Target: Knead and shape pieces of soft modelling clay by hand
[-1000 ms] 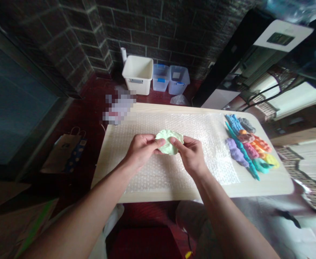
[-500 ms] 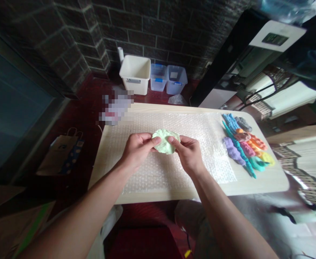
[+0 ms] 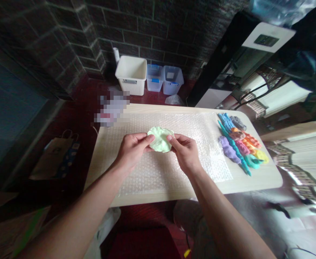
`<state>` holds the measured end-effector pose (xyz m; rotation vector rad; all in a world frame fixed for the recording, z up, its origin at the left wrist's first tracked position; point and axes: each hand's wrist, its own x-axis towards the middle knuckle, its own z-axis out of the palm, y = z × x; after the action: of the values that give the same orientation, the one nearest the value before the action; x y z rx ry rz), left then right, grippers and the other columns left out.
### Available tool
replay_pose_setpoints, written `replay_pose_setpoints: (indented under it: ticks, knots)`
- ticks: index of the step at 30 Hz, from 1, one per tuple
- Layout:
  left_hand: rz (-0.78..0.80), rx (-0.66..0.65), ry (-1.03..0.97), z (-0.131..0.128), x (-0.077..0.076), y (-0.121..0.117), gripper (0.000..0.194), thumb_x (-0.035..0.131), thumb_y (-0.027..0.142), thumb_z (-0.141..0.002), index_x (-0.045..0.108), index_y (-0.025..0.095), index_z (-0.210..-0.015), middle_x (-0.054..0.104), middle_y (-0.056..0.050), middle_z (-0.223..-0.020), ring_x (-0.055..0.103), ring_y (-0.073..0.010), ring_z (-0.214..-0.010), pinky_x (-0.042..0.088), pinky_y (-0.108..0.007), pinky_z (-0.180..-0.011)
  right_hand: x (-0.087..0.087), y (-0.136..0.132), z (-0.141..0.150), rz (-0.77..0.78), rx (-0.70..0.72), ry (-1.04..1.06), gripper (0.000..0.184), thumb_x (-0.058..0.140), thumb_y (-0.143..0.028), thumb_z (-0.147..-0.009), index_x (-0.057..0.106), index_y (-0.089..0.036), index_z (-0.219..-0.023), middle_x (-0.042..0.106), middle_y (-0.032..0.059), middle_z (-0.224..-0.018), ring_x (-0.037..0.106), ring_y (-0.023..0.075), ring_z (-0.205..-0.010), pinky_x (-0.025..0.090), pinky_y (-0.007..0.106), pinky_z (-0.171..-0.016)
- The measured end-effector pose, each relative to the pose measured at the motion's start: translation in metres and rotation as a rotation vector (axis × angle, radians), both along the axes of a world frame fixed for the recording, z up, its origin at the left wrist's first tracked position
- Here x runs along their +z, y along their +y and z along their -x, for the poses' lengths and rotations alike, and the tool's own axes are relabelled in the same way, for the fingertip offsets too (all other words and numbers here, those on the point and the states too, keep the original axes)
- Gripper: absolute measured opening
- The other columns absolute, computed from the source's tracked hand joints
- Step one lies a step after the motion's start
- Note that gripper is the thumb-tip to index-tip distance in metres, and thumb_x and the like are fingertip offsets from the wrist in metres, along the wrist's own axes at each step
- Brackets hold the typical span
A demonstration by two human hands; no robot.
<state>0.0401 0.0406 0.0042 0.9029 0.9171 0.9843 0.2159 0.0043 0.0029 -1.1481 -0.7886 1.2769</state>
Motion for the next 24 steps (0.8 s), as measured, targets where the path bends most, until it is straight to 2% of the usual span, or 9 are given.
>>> replay_pose_setpoints:
  ticks: [3, 9, 15, 18, 24]
  knots:
    - [0.003, 0.025, 0.014, 0.001, 0.000, 0.000, 0.042, 0.092, 0.049, -0.075, 0.084, 0.012, -0.092, 0.082, -0.012, -0.091, 0.078, -0.0260, -0.084, 0.067, -0.044, -0.086, 0.000, 0.001, 0.000, -0.008, -0.044, -0.015, 0.024, 0.094, -0.045, -0.073, 0.085, -0.023, -0.077, 0.076, 0.0024, -0.073, 0.065, 0.0136, -0.064, 0.055, 0.030, -0.063]
    - [0.050, -0.063, -0.081, 0.001, 0.001, -0.001, 0.040, 0.087, 0.047, -0.084, 0.082, 0.012, -0.103, 0.082, -0.015, -0.105, 0.079, -0.0267, -0.093, 0.066, -0.040, -0.083, -0.001, 0.001, -0.002, -0.026, -0.058, -0.052, 0.021, 0.093, -0.043, -0.076, 0.086, -0.024, -0.076, 0.076, 0.0020, -0.071, 0.064, 0.0136, -0.062, 0.055, 0.031, -0.062]
    - [-0.012, 0.032, 0.000, 0.001, -0.003, 0.001, 0.037, 0.089, 0.045, -0.081, 0.082, 0.011, -0.096, 0.081, -0.013, -0.097, 0.076, -0.0228, -0.085, 0.063, -0.033, -0.076, -0.004, 0.001, -0.003, 0.013, -0.010, 0.000, 0.026, 0.091, -0.048, -0.078, 0.086, -0.023, -0.079, 0.078, 0.0040, -0.073, 0.067, 0.0150, -0.063, 0.058, 0.033, -0.066]
    - [0.001, 0.059, -0.022, 0.001, -0.002, 0.002, 0.035, 0.090, 0.042, -0.080, 0.082, 0.012, -0.095, 0.081, -0.012, -0.096, 0.076, -0.0228, -0.086, 0.062, -0.031, -0.075, -0.002, 0.000, -0.003, 0.029, 0.020, 0.027, 0.030, 0.090, -0.052, -0.078, 0.085, -0.023, -0.075, 0.076, 0.0044, -0.070, 0.067, 0.0162, -0.062, 0.059, 0.036, -0.067]
    - [0.105, -0.112, -0.138, -0.003, 0.003, -0.004, 0.043, 0.089, 0.040, -0.081, 0.079, 0.013, -0.112, 0.080, -0.015, -0.112, 0.077, -0.0265, -0.095, 0.063, -0.034, -0.077, 0.007, -0.001, 0.001, 0.046, 0.071, 0.115, 0.031, 0.091, -0.051, -0.076, 0.081, -0.023, -0.066, 0.072, 0.0030, -0.067, 0.063, 0.0168, -0.065, 0.057, 0.036, -0.069]
